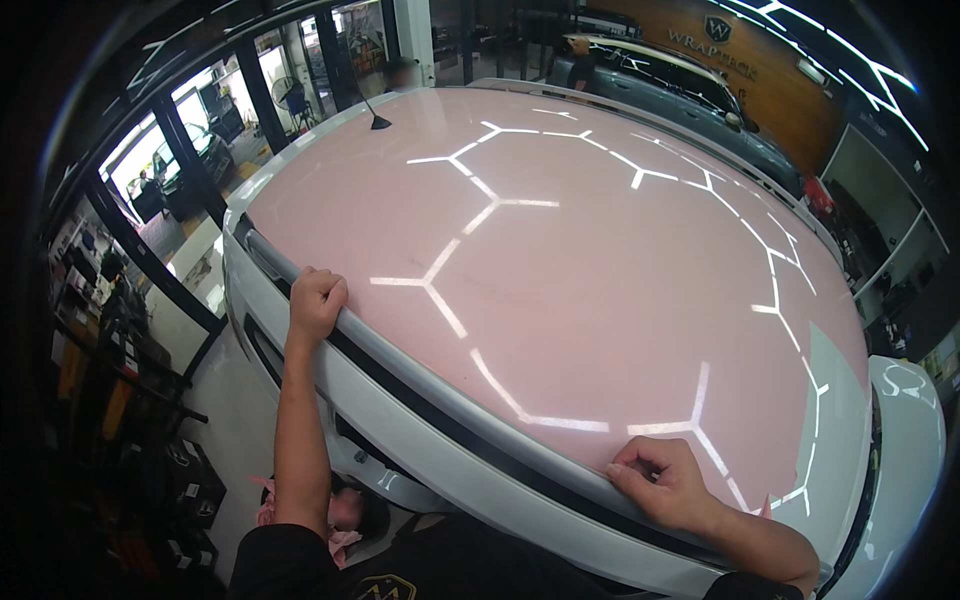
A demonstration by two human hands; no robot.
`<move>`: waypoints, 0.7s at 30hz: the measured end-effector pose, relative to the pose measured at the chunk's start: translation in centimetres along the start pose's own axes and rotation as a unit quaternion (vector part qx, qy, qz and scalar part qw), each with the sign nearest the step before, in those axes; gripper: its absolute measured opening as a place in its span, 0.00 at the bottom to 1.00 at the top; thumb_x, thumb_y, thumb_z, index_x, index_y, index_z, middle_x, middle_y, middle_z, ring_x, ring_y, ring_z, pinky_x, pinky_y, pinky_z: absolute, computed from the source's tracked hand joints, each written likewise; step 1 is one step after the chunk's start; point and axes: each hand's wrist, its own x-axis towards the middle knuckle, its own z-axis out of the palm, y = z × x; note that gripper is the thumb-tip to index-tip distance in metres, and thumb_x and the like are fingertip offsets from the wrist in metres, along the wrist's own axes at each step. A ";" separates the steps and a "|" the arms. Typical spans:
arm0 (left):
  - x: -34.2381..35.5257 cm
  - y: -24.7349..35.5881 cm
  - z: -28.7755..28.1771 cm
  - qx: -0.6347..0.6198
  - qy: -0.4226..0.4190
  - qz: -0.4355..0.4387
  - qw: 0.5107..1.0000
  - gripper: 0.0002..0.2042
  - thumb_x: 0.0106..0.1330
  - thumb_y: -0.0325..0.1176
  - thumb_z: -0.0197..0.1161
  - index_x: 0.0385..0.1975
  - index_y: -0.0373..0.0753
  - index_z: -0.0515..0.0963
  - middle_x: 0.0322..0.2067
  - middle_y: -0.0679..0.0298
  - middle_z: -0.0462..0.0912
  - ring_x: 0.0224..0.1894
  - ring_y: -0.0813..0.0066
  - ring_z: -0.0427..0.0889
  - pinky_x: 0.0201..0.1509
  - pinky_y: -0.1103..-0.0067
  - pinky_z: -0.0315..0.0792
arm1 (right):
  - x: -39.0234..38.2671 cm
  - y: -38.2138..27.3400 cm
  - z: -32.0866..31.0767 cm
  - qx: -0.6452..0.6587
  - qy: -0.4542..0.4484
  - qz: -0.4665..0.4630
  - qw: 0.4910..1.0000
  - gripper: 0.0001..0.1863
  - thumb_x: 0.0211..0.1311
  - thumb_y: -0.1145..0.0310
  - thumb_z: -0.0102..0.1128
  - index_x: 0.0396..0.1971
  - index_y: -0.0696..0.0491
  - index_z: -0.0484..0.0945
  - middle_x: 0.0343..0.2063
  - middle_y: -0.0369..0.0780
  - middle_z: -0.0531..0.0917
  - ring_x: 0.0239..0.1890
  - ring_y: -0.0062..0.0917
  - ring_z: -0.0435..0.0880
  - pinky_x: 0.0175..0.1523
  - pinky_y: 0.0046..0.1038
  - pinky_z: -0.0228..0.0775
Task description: The person applies a pink vinyl wrap to the roof of a white car. They smooth the material by hand, use a utility knife to trim the edges, and peel back sections to adjust the fit. The person works on the roof surface, ensuring the wrap adheres properly.
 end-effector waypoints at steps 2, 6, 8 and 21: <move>0.0 0.1 0.1 -0.002 0.003 0.001 1.000 0.14 0.60 0.34 0.57 0.14 0.34 0.71 0.15 0.55 0.70 0.21 0.55 0.68 0.34 0.66 0.63 | 0.0 0.1 -0.1 0.005 -0.003 0.008 1.000 0.09 0.66 0.67 0.66 0.32 0.58 0.83 0.20 0.31 0.79 0.23 0.11 0.69 0.28 0.19 0.60; 0.0 -0.3 0.3 0.001 0.009 0.004 1.000 0.14 0.59 0.34 0.58 0.14 0.34 0.72 0.15 0.56 0.71 0.21 0.55 0.69 0.34 0.67 0.64 | 0.1 -0.1 0.0 0.021 -0.006 0.019 1.000 0.09 0.66 0.67 0.66 0.32 0.57 0.83 0.20 0.30 0.78 0.23 0.10 0.69 0.28 0.19 0.60; 0.0 0.0 0.5 -0.016 0.019 0.004 1.000 0.14 0.59 0.34 0.58 0.14 0.34 0.73 0.15 0.56 0.71 0.21 0.55 0.69 0.34 0.67 0.63 | 0.1 -0.2 0.0 0.037 -0.003 0.023 0.999 0.08 0.66 0.67 0.65 0.32 0.57 0.83 0.20 0.30 0.78 0.23 0.10 0.69 0.28 0.19 0.60; -0.1 0.4 0.5 -0.015 0.025 0.005 1.000 0.13 0.60 0.34 0.58 0.15 0.34 0.74 0.15 0.56 0.71 0.21 0.55 0.68 0.34 0.67 0.63 | 0.1 0.5 -0.1 0.033 -0.006 0.037 0.999 0.09 0.66 0.66 0.66 0.32 0.56 0.83 0.19 0.28 0.77 0.23 0.09 0.70 0.28 0.19 0.60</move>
